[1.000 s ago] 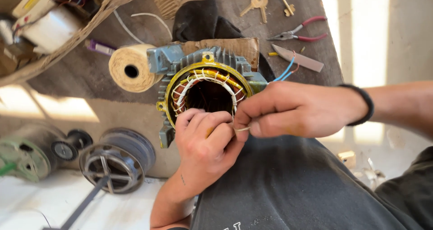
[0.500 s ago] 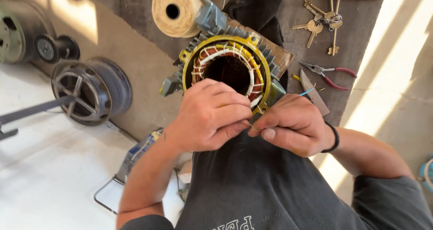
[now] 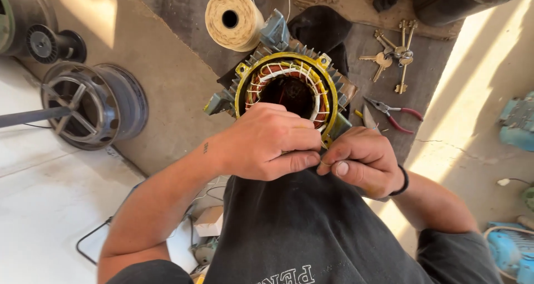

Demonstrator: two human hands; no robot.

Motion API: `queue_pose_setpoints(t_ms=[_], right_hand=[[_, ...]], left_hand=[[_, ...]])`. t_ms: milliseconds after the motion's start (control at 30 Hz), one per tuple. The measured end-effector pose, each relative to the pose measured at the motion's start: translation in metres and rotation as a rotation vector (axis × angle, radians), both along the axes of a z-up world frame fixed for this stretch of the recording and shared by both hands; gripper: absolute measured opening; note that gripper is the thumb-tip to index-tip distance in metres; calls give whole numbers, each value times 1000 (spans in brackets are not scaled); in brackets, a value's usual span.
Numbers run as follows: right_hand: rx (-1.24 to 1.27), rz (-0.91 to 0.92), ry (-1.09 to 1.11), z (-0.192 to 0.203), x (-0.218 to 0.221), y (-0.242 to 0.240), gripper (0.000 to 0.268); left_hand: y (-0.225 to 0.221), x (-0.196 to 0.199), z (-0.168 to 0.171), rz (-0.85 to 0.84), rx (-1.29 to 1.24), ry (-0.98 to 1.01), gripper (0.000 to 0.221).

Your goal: Lacing and securing the copper windings of an electric motor stator using a cord.

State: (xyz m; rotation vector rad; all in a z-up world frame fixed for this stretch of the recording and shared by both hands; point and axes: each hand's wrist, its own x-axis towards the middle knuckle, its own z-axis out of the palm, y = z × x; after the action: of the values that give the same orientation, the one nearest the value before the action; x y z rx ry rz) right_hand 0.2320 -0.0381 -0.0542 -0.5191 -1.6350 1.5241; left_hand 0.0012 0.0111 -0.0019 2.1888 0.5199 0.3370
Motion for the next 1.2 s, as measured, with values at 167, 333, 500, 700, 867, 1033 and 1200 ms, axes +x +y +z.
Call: queue_pose_setpoints(t_ms=[167,333,500,700,867,1033,1200], right_hand=[[-14,-110,46,-14,-2,-7,31],[-8,-55,103,-10,-4,0,30],[-107,-7,-32,22,4,11,32],[-311,214,-419,50,3,15,48],[-135,5,-411,69,-20,6,56],[-205,-172,-352,78,-41,18,53],[-79,-152,-388,74,-37,42,61]], left_hand=[[-6,2,-7,115,77,-122,26],[-4,2,-6,117,67,-110,28],[-2,2,-7,101,68,-19,35],[1,-3,-11,111,70,-50,32],[13,-12,-4,86,-164,-132,30],[29,-18,-3,13,-274,-169,20],[27,-12,-2,108,-275,-153,19]])
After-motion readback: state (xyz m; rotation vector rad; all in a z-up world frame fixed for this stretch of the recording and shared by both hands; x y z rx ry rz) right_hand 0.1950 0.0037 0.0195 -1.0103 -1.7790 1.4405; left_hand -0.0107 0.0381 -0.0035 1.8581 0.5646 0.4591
